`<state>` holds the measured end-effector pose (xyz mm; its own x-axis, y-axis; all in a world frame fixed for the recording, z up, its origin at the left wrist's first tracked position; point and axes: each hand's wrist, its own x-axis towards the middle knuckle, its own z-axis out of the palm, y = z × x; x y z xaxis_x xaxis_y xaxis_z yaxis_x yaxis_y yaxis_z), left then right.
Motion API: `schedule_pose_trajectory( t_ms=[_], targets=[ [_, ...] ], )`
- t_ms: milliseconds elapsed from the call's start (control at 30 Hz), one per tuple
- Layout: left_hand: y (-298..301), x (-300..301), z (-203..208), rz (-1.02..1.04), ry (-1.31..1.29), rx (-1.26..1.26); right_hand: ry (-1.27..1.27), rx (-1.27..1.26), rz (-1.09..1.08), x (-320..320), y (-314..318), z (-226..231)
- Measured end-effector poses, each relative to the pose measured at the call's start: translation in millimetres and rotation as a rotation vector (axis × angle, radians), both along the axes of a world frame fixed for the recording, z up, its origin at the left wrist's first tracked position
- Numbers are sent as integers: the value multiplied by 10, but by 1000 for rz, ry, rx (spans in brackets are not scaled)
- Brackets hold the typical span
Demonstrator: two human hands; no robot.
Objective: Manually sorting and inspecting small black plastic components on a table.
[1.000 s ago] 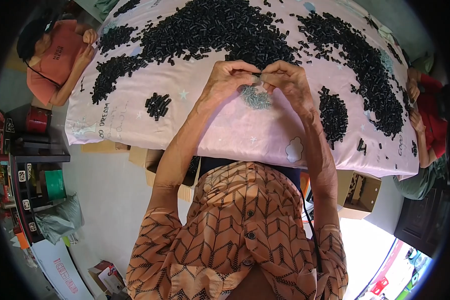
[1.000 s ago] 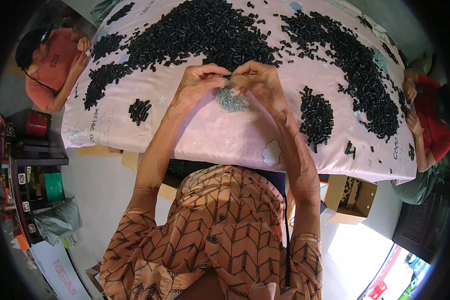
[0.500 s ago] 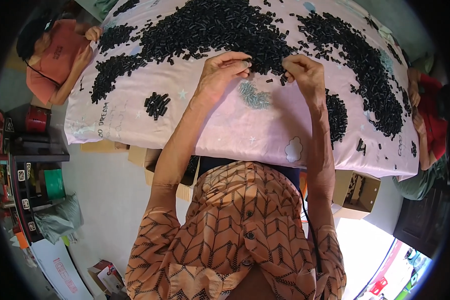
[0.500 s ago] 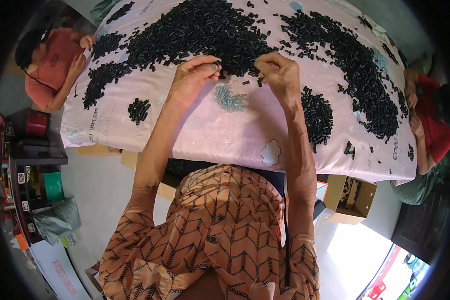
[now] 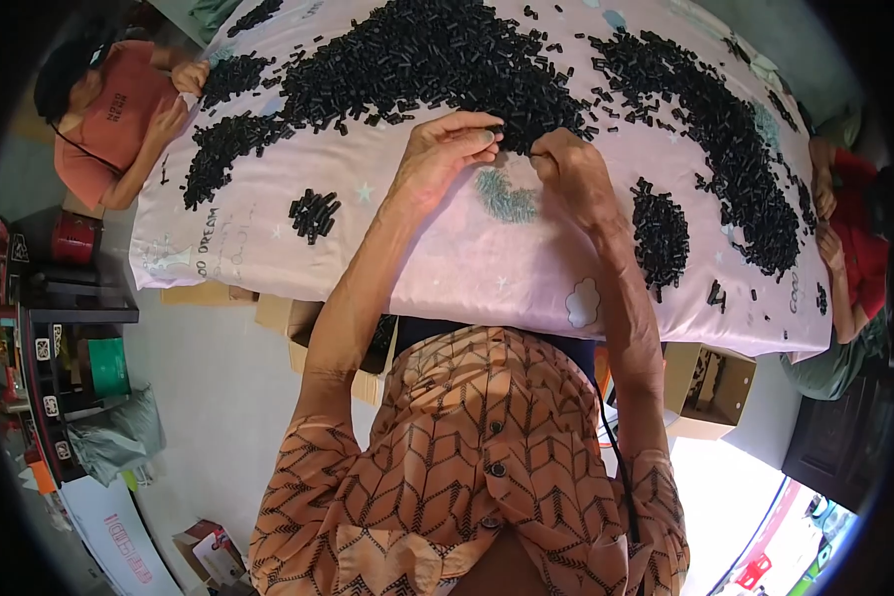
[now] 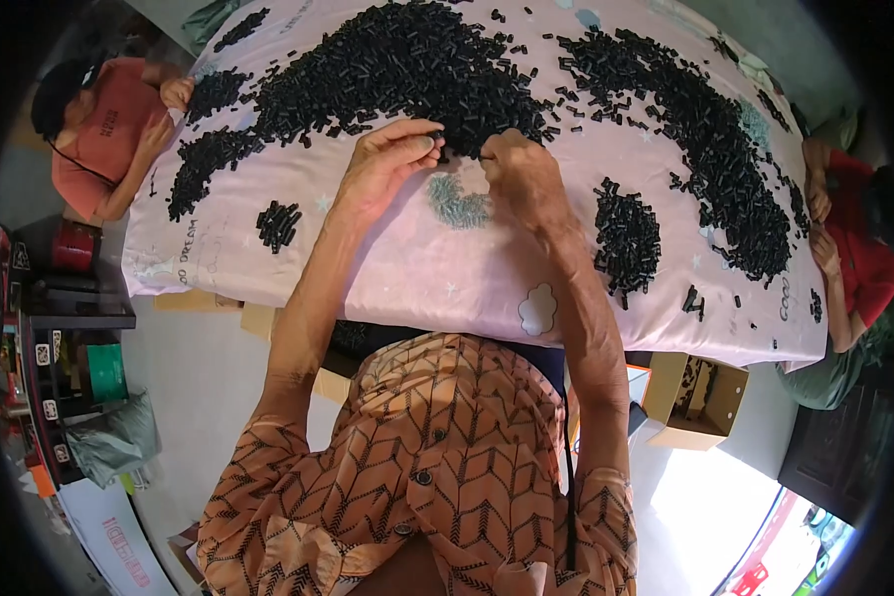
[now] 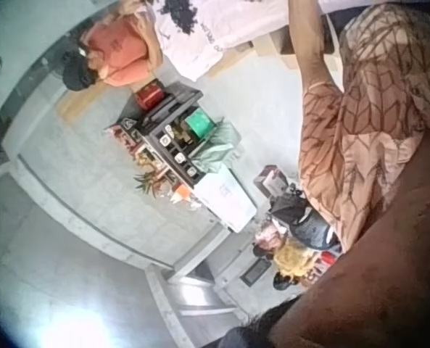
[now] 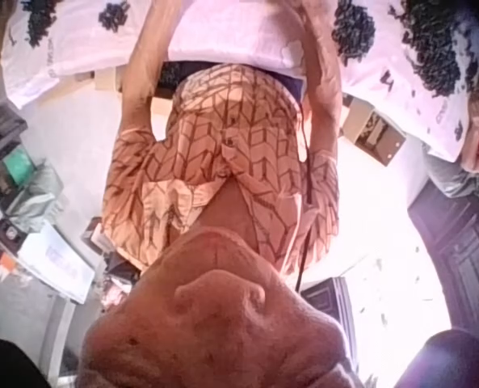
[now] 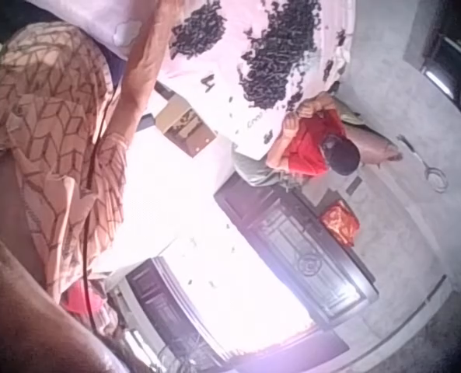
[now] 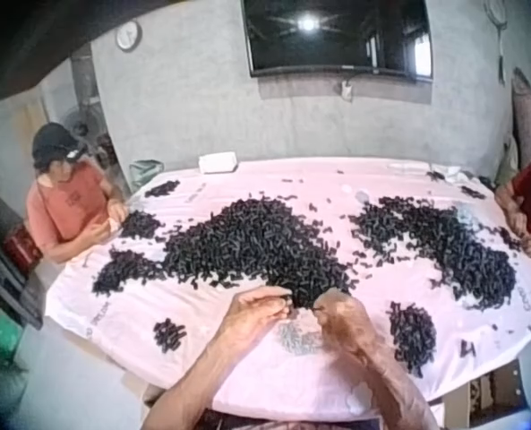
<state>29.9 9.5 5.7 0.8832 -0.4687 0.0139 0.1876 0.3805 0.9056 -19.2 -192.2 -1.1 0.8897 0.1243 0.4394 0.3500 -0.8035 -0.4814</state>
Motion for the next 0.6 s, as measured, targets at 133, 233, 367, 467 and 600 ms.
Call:
schedule_pose_trajectory(
  t_ms=[133, 233, 367, 467, 600],
  targets=[
    [-94, -9, 40, -31, -72, 47, 223, 626, 184, -97, -41, 164],
    [-79, -46, 61, -17, -130, 99, 265, 1130, 420, -112, 41, 249],
    [-73, -61, 66, -24, -138, 96, 301, 1022, 236, -125, 74, 315],
    [-83, -85, 84, -15, -160, 134, 334, 1109, 245, -131, 99, 328],
    [-97, -94, 109, -41, -192, 138, 348, 1178, 243, -135, 107, 309]
  ],
)
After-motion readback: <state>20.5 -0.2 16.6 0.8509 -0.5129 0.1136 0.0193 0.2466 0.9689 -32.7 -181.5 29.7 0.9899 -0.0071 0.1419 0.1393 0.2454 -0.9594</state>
